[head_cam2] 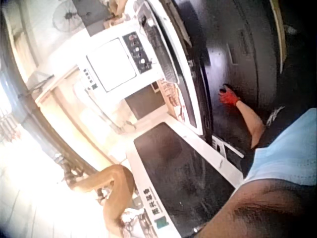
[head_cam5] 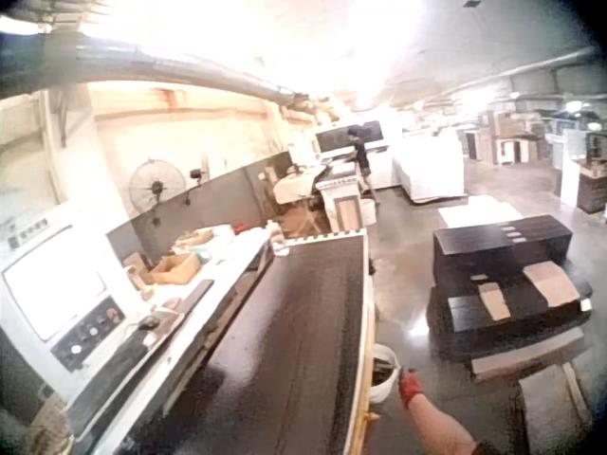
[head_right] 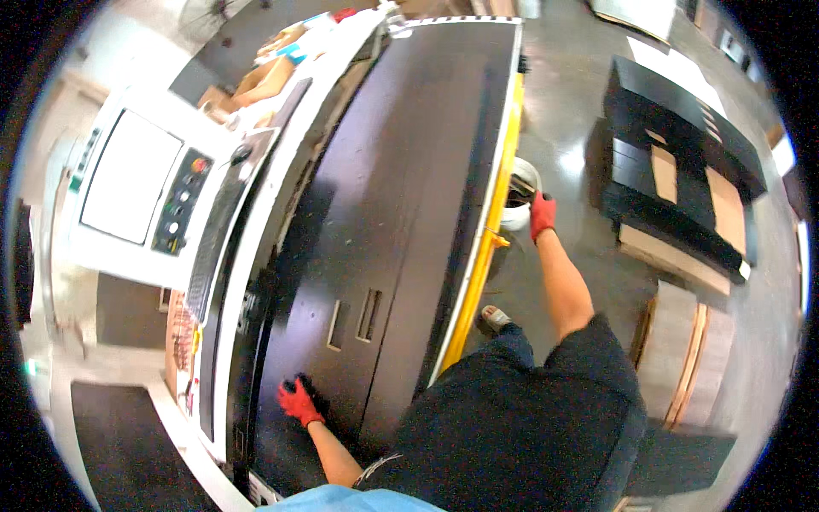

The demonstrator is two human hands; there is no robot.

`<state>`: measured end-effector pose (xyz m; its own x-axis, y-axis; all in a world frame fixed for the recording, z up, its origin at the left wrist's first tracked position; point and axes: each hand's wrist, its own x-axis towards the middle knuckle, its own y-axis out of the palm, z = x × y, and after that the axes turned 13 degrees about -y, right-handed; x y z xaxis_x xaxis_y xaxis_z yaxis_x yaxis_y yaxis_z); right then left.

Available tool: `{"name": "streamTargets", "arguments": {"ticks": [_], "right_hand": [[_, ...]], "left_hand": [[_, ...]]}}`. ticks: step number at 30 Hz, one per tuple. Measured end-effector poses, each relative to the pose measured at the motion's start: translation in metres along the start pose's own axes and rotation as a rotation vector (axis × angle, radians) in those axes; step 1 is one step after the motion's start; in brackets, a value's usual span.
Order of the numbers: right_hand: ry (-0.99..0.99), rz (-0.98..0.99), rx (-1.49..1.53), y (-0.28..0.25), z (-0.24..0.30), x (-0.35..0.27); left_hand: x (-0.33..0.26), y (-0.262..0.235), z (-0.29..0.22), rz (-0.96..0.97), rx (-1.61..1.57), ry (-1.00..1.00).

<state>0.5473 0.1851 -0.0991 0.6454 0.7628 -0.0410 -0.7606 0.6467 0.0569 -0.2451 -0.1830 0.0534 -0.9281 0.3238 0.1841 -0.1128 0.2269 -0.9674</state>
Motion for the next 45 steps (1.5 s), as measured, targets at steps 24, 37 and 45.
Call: {"name": "streamTargets", "arguments": {"ticks": [24, 37, 45], "right_hand": [[-0.065, 0.554, -0.318, 0.014, -0.034, -0.191], [0.117, 0.470, -0.050, 0.033, -0.035, -0.170], [-0.064, 0.409, 0.061, 0.038, -0.069, -0.136]], "left_hand": [[-0.022, -0.066, -0.176, 0.034, 0.102, 0.668], [-0.063, -0.022, -0.139, 0.069, -0.038, 0.676], [-0.074, -0.007, -0.123, -0.106, -0.120, 0.603]]}}
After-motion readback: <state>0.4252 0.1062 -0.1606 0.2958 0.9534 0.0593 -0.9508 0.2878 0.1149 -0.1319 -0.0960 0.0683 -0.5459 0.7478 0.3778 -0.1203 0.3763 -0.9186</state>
